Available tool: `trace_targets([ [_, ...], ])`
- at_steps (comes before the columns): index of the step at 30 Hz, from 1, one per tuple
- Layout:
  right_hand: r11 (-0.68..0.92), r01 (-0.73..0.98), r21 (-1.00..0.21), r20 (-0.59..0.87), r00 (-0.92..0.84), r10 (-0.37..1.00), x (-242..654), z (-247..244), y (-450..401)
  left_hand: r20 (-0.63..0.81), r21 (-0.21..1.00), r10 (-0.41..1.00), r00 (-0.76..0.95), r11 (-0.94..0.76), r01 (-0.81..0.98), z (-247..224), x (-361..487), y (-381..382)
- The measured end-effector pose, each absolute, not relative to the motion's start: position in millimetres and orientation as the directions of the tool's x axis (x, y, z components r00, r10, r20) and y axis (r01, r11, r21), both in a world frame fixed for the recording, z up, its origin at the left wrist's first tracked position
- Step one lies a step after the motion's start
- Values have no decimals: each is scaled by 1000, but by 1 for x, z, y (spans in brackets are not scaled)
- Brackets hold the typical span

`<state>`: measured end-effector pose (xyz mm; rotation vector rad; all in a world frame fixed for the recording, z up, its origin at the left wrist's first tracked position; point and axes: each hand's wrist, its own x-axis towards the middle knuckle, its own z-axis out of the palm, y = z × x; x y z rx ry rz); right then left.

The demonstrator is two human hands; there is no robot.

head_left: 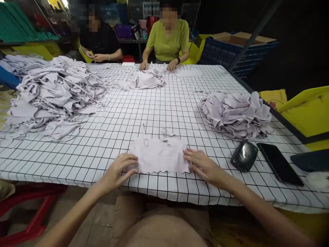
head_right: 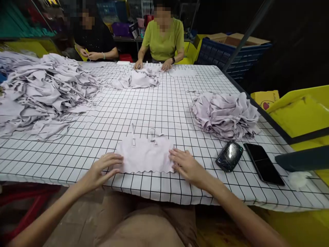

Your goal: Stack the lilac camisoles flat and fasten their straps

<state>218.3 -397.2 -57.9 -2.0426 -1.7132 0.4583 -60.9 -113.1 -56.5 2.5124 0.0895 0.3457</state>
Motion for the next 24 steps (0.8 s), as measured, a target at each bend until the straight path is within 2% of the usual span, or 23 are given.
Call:
trace_targets([
  [3, -102, 920, -378, 2, 111, 994, 199, -75, -404, 212, 432, 139, 967, -901, 35, -76, -65, -138],
  [5, -108, 946, -304, 55, 131, 990, 202, -77, -406, 170, 327, 124, 978, -943, 63, -85, -63, -145],
  [8, -214, 926, -312, 201, 284, 938, 221, -70, -393, 174, 232, 132, 976, -969, 89, -90, -57, -155],
  [12, -237, 890, -390, 265, 355, 896, 241, -57, -318, 192, 189, 34, 981, -982, -3, -89, -30, -180],
  [14, -364, 861, -354, 181, 445, 877, 248, -58, -270, 177, 158, -16, 984, -986, -45, -91, -13, -195],
  [17, -499, 789, -357, 76, 557, 827, 265, -68, -223, 164, 124, -13, 986, -992, -34, -96, 5, -207],
  [22, -636, 682, -361, 71, 700, 710, 299, -73, -239, 146, 142, -41, 988, -988, -62, -97, 7, -201],
  [24, -637, 687, -350, 114, 706, 698, 292, -70, -259, 159, 160, -34, 987, -985, -59, -95, 1, -195],
])
